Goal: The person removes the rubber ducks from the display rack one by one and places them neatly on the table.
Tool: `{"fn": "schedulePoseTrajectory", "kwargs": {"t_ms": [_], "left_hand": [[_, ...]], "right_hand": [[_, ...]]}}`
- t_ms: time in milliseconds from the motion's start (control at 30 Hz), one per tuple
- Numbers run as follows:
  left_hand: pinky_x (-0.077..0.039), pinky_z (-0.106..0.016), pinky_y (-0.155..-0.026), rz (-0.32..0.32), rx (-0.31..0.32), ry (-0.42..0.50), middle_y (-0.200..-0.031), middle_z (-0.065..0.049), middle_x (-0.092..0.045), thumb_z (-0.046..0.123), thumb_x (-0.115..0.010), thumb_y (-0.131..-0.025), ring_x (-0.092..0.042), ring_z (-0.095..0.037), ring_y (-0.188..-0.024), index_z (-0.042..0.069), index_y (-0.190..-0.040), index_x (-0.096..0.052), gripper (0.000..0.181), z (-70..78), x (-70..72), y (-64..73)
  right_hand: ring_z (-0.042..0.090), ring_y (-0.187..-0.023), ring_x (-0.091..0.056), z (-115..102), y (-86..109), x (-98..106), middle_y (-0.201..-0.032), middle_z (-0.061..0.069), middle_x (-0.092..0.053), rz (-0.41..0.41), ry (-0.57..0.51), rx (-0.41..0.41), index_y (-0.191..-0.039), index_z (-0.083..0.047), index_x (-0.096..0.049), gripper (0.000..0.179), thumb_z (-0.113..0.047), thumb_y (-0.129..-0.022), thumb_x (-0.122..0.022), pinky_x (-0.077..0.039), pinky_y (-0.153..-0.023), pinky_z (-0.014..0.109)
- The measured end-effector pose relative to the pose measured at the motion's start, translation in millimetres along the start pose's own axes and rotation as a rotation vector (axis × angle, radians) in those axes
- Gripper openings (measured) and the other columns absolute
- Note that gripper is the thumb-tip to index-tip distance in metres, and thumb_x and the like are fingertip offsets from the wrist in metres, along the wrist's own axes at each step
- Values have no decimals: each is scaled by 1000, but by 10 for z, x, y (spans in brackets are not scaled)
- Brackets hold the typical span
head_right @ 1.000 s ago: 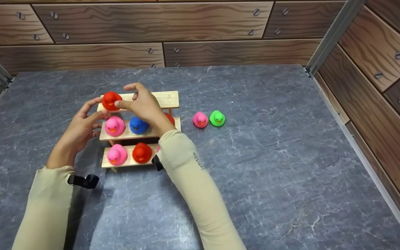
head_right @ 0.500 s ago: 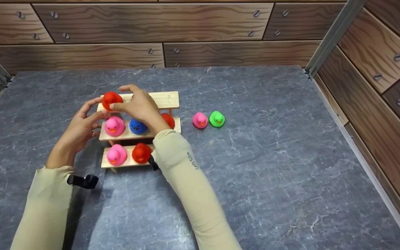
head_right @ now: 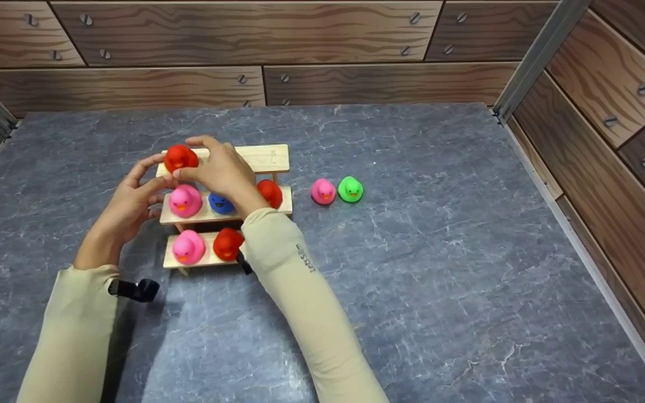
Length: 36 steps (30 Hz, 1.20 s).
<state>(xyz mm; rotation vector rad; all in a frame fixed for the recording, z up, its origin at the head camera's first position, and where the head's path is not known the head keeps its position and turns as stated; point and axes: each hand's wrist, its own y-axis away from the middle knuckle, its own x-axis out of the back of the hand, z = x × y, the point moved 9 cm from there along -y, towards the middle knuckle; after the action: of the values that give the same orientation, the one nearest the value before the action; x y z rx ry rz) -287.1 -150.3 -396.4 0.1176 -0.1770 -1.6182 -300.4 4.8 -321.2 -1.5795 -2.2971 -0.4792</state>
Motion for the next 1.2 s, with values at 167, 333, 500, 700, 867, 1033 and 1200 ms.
{"fn": "schedulePoseTrajectory", "kwargs": {"t_ms": [167,333,500,700,867,1033,1200], "left_hand": [[-49,-22,-57,5,7,-5,-109,-5,-58,31,-61,-94,-59,-10,-75,28,-141,-43,51,-4,1,-2],[-47,-21,-55,9,1,-5,-106,-4,-59,29,-61,-94,-59,-9,-74,27,-141,-44,50,-8,-9,-6],[-46,-20,-55,6,2,-10,-105,-3,-60,30,-62,-93,-58,-9,-73,26,-141,-44,51,-5,-13,0],[-48,-21,-56,3,8,-5,-105,-4,-59,31,-63,-93,-58,-9,-74,26,-141,-44,52,-7,-9,6],[-47,-21,-55,4,3,-7,-106,-4,-59,32,-63,-93,-58,-9,-73,26,-141,-43,52,-2,-5,3],[-44,-19,-53,4,-2,4,-106,-4,-58,31,-63,-93,-55,-8,-72,26,-140,-44,51,-5,0,2],[-46,-20,-53,5,-10,16,-106,-4,-60,29,-62,-94,-58,-8,-72,28,-139,-45,49,-6,-1,-2]], "right_hand": [[17,-72,-38,-8,-6,-7,-86,4,-42,-9,43,4,-137,-24,-53,61,-29,-82,-77,-29,-63,26],[17,-74,-37,-1,-10,-8,-87,3,-42,-6,75,5,-136,-24,-54,59,-29,-82,-78,-28,-64,27],[17,-73,-37,6,-3,-17,-86,3,-42,-6,88,-16,-134,-26,-56,57,-29,-81,-78,-28,-64,27],[16,-67,-37,-7,0,-30,-79,2,-43,-5,109,-11,-131,-27,-58,53,-30,-82,-78,-28,-61,26],[15,-66,-37,-16,-3,-30,-77,1,-43,0,113,-8,-129,-27,-59,51,-30,-82,-78,-28,-61,26],[16,-69,-39,-7,-6,-35,-81,1,-45,10,135,-29,-129,-28,-59,50,-32,-82,-77,-29,-62,27],[16,-70,-39,-8,-6,-23,-82,0,-46,28,165,-31,-127,-29,-60,47,-34,-83,-76,-28,-63,27]]}}
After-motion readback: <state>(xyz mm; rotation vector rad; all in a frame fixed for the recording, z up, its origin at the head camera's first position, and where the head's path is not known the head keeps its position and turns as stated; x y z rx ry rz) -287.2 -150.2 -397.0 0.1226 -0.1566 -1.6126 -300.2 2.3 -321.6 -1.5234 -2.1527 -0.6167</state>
